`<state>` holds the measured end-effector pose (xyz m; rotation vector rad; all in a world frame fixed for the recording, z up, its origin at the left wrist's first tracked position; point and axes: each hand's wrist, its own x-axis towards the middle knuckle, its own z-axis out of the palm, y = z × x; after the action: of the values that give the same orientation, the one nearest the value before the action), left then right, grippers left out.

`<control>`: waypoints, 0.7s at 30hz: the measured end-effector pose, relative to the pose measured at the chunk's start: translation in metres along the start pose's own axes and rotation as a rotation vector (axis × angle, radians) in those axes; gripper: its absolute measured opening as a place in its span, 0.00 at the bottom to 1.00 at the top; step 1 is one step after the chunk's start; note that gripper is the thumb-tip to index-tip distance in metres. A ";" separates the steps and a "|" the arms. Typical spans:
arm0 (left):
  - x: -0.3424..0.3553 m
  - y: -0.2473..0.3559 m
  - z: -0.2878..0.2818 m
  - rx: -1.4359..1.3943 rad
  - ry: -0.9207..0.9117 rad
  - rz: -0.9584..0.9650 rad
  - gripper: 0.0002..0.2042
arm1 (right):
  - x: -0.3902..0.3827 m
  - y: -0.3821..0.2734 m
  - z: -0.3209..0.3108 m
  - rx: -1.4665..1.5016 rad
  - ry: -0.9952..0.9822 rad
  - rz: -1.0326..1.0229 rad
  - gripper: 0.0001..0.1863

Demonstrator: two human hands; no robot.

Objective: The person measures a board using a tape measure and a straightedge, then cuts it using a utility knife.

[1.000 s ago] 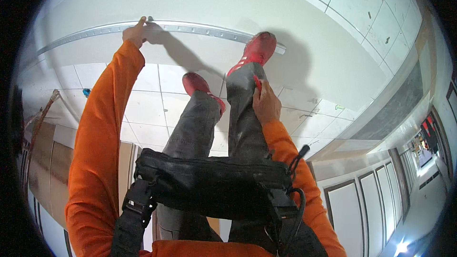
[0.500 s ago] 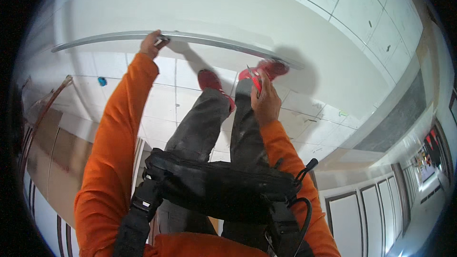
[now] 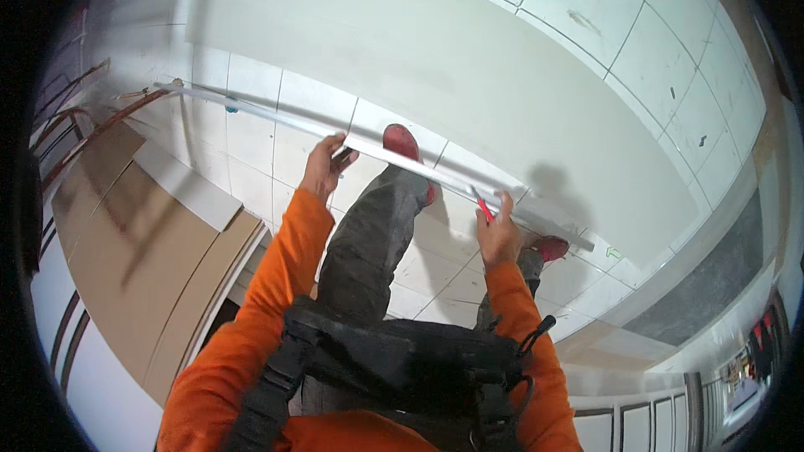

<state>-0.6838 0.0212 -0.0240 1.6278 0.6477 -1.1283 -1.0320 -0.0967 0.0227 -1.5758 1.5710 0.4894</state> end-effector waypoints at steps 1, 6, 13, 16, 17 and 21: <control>-0.020 -0.015 -0.006 0.017 0.005 0.027 0.13 | -0.009 0.022 -0.007 0.009 0.001 -0.017 0.32; -0.100 -0.028 -0.034 -0.117 0.051 0.268 0.20 | -0.060 0.140 -0.068 0.138 -0.006 -0.168 0.25; -0.123 -0.118 0.073 0.096 0.135 0.122 0.21 | -0.067 0.355 -0.217 0.133 0.072 -0.138 0.26; -0.146 -0.216 0.164 0.132 0.039 -0.028 0.21 | -0.076 0.442 -0.257 0.058 0.265 -0.161 0.31; -0.154 -0.241 0.177 0.126 -0.026 -0.045 0.21 | -0.071 0.465 -0.264 0.076 0.270 -0.182 0.33; -0.156 -0.303 0.228 0.103 -0.072 -0.081 0.20 | -0.039 0.463 -0.278 -0.015 0.218 -0.115 0.45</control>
<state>-1.0842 -0.0689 -0.0260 1.6518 0.6219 -1.2916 -1.5552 -0.2244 0.0819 -1.7676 1.6279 0.2743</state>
